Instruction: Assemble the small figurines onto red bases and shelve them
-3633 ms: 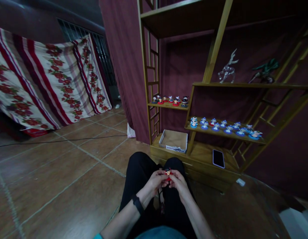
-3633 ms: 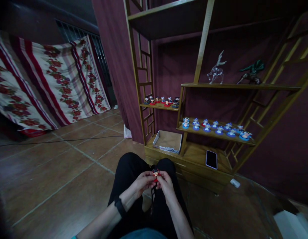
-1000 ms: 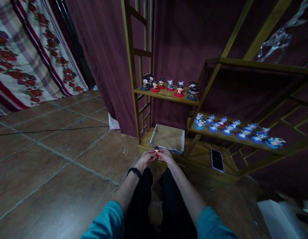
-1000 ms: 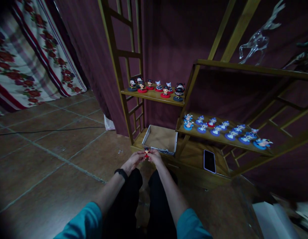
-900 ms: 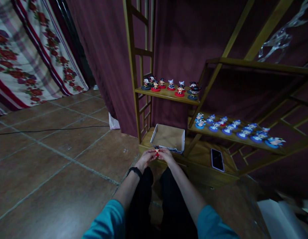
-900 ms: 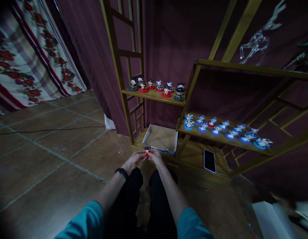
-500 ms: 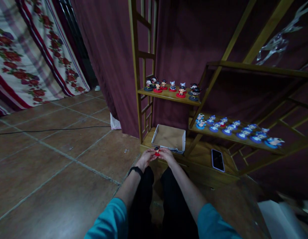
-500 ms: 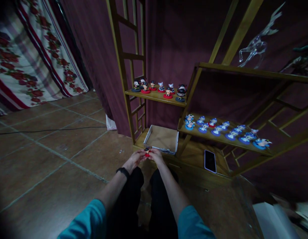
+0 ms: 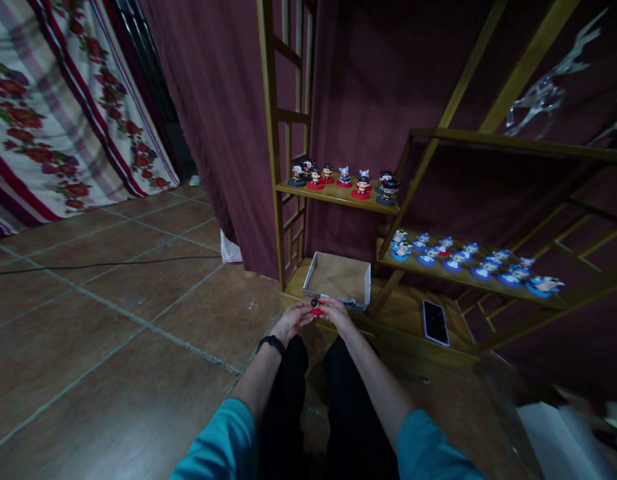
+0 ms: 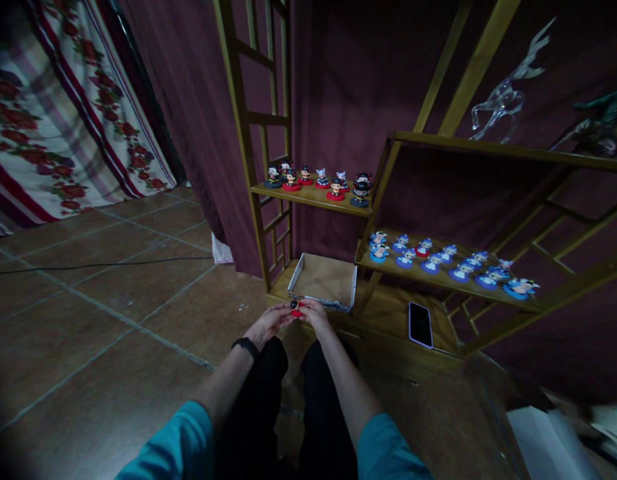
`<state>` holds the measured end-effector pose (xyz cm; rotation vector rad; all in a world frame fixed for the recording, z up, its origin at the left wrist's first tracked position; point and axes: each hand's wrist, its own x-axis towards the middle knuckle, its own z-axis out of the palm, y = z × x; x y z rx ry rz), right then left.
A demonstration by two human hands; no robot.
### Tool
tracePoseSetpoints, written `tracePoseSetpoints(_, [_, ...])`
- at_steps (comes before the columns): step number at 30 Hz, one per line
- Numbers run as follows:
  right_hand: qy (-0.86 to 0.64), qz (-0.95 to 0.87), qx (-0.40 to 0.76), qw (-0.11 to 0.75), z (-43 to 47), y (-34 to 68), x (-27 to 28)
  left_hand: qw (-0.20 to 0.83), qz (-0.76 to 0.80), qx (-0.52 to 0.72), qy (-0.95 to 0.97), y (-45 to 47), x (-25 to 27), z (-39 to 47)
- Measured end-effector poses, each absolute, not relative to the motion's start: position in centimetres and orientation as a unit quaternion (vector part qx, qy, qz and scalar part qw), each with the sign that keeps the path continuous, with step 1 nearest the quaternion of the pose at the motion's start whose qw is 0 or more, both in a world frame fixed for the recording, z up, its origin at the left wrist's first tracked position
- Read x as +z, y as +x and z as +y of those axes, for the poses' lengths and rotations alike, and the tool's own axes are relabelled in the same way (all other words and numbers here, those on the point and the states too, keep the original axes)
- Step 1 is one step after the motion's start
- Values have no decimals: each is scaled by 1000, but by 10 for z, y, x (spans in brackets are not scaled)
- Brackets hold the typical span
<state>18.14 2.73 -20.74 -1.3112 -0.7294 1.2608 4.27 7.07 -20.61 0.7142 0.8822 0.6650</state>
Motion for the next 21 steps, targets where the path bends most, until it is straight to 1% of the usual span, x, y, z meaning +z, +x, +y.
tracePoseSetpoints(4, [-546, -309, 545, 556, 24, 181, -204, 790, 412, 315, 328, 41, -208, 72])
tracePoseSetpoints(8, [-567, -316, 561, 514, 23, 180, -202, 789, 407, 338, 311, 41, -211, 73])
tracePoseSetpoints(10, [-577, -311, 560, 506, 24, 179, -203, 795, 398, 338, 309, 41, -211, 72])
tracePoseSetpoints(21, [-529, -363, 532, 553, 24, 184, -206, 796, 367, 329, 352, 37, -207, 70])
